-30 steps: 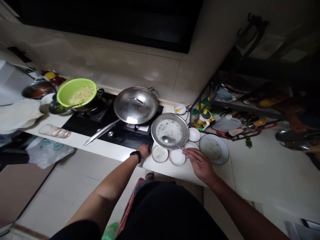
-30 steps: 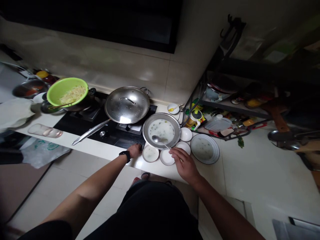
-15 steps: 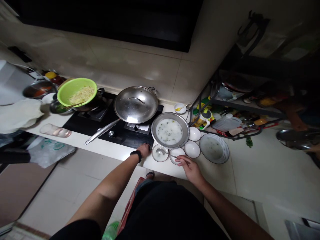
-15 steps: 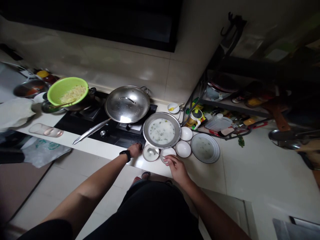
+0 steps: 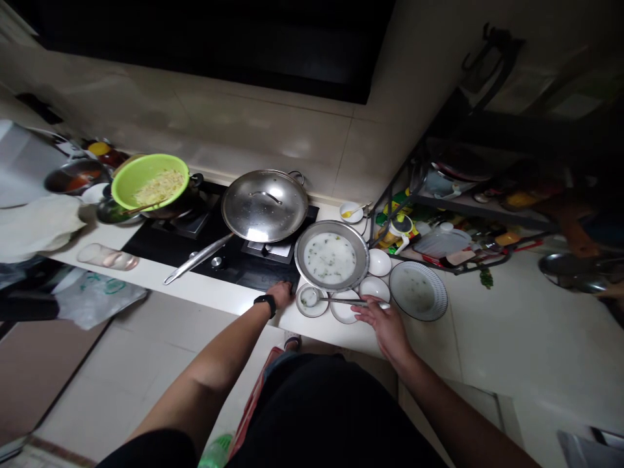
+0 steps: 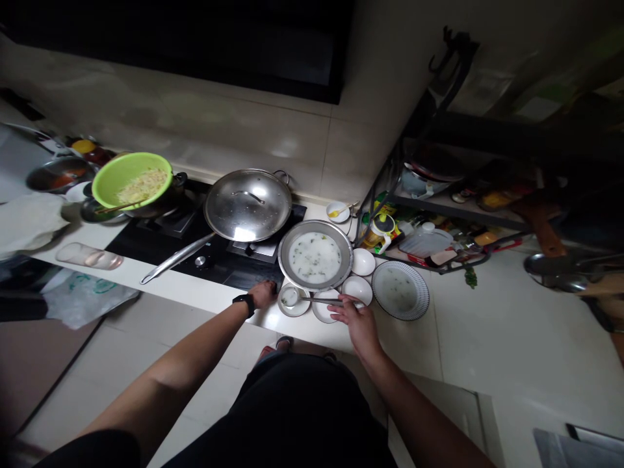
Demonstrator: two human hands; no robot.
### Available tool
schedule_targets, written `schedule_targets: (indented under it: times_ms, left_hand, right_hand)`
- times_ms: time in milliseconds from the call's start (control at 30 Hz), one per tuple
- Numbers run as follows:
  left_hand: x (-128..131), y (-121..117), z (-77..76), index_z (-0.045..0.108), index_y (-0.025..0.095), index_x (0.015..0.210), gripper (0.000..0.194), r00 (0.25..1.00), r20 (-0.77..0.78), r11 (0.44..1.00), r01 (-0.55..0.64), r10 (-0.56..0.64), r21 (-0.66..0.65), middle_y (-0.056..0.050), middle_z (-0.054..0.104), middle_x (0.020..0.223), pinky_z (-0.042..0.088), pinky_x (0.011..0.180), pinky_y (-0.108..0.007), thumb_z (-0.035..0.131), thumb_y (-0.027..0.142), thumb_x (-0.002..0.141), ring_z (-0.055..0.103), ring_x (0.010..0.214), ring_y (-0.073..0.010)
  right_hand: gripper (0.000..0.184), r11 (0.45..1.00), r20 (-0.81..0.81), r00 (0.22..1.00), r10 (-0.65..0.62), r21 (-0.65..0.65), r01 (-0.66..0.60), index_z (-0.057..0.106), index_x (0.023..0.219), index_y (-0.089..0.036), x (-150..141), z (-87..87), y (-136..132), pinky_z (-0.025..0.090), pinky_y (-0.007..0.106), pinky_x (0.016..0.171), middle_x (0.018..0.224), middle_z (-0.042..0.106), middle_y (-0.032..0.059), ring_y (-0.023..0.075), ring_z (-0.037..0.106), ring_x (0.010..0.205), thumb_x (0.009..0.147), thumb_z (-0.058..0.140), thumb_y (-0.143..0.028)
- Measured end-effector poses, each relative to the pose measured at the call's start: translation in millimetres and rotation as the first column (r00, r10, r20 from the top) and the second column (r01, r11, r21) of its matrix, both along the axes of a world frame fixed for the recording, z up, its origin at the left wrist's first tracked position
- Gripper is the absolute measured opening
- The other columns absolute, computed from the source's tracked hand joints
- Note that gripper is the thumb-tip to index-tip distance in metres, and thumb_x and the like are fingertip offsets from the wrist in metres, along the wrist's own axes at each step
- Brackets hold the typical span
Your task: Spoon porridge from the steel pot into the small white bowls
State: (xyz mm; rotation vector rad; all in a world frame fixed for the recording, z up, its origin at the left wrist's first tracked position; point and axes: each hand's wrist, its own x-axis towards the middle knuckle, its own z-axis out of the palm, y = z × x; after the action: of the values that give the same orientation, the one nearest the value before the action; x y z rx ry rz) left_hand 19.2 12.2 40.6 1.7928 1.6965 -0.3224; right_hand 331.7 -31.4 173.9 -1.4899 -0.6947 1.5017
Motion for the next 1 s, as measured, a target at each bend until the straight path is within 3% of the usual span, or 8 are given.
schedule_targets:
  times_ms: [233, 500, 567, 633, 700, 767, 867, 1000]
  left_hand:
    - [1, 1, 5.0, 0.069, 0.015, 0.107, 0.033, 1.000, -0.008, 1.000, 0.000, 0.000, -0.012, -0.018, 0.071, 0.117, 0.050, 0.094, -0.036, 0.060, 0.040, 0.088, 0.067, 0.111, -0.0295]
    - [1, 0, 5.9, 0.069, 0.015, 0.108, 0.033, 1.000, 0.002, 1.000, -0.018, 0.018, -0.016, -0.018, 0.072, 0.117, 0.050, 0.093, -0.034, 0.061, 0.041, 0.088, 0.068, 0.110, -0.0285]
    - [1, 0, 6.6, 0.069, 0.015, 0.107, 0.033, 1.000, 0.002, 1.000, -0.018, 0.018, -0.019, -0.018, 0.072, 0.116, 0.051, 0.092, -0.034, 0.061, 0.041, 0.089, 0.068, 0.108, -0.0284]
    - [1, 0, 7.1, 0.070, 0.015, 0.107, 0.034, 1.000, 0.002, 1.000, -0.022, 0.022, -0.017, -0.018, 0.072, 0.115, 0.051, 0.092, -0.034, 0.061, 0.042, 0.089, 0.069, 0.107, -0.0286]
    - [2, -1, 7.4, 0.070, 0.015, 0.107, 0.034, 1.000, 0.006, 1.000, -0.023, 0.023, -0.004, -0.018, 0.072, 0.115, 0.051, 0.093, -0.035, 0.060, 0.043, 0.089, 0.069, 0.108, -0.0290]
    - [2, -1, 7.0, 0.070, 0.015, 0.106, 0.034, 1.000, 0.009, 1.000, -0.020, 0.020, 0.009, -0.018, 0.073, 0.114, 0.051, 0.093, -0.035, 0.059, 0.042, 0.089, 0.069, 0.108, -0.0293]
    - [1, 0, 5.4, 0.070, 0.015, 0.106, 0.035, 1.000, 0.004, 1.000, -0.015, 0.015, 0.003, -0.018, 0.073, 0.115, 0.051, 0.092, -0.035, 0.059, 0.043, 0.089, 0.069, 0.107, -0.0293]
    - [1, 0, 3.2, 0.070, 0.015, 0.107, 0.036, 1.000, -0.009, 1.000, -0.011, 0.011, 0.001, -0.019, 0.072, 0.117, 0.051, 0.093, -0.035, 0.060, 0.043, 0.088, 0.068, 0.110, -0.0294]
  right_hand:
    - [0.047, 0.994, 0.044, 0.998, -0.048, 0.104, 0.043, 0.069, 0.099, -0.016, 18, 15.0, 32, 0.064, 0.039, 0.070, 0.087, 0.078, 0.0102, 0.0300, 0.079, 0.083, 0.076, 0.081, -0.054]
    - [0.042, 0.952, 0.340, 0.940, -0.012, 0.292, -0.094, 0.069, 0.104, -0.017, 15, -2.0, 75, 0.064, 0.041, 0.071, 0.086, 0.077, 0.0102, 0.0272, 0.077, 0.080, 0.091, 0.063, -0.056]
    - [0.037, 0.868, 0.502, 0.863, 0.060, 0.401, -0.294, 0.072, 0.105, -0.018, 14, -2.3, 77, 0.064, 0.042, 0.077, 0.099, 0.077, 0.0119, 0.0266, 0.076, 0.087, 0.096, 0.056, -0.050]
    - [0.031, 0.690, 0.699, 0.705, 0.121, 0.451, -0.566, 0.074, 0.108, -0.020, 16, 0.6, 74, 0.061, 0.044, 0.090, 0.114, 0.075, 0.0127, 0.0271, 0.073, 0.102, 0.099, 0.051, -0.040]
    - [0.029, 0.494, 0.848, 0.514, 0.132, 0.393, -0.776, 0.074, 0.114, -0.022, 19, 4.0, 69, 0.056, 0.044, 0.101, 0.125, 0.072, 0.0118, 0.0271, 0.070, 0.113, 0.099, 0.050, -0.028]
    - [0.034, 0.371, 0.924, 0.363, 0.120, 0.297, -0.880, 0.072, 0.122, -0.024, 21, 4.6, 65, 0.055, 0.042, 0.103, 0.131, 0.069, 0.0106, 0.0262, 0.069, 0.115, 0.097, 0.050, -0.019]
    - [0.039, 0.324, 0.959, 0.256, 0.120, 0.206, -0.923, 0.070, 0.126, -0.025, 21, 0.3, 63, 0.057, 0.038, 0.100, 0.133, 0.069, 0.0090, 0.0247, 0.071, 0.110, 0.094, 0.051, -0.012]
    - [0.035, 0.377, 0.935, 0.335, 0.117, 0.270, -0.886, 0.073, 0.123, -0.025, 19, 2.6, 56, 0.058, 0.040, 0.099, 0.127, 0.072, 0.0094, 0.0255, 0.072, 0.110, 0.097, 0.050, -0.016]
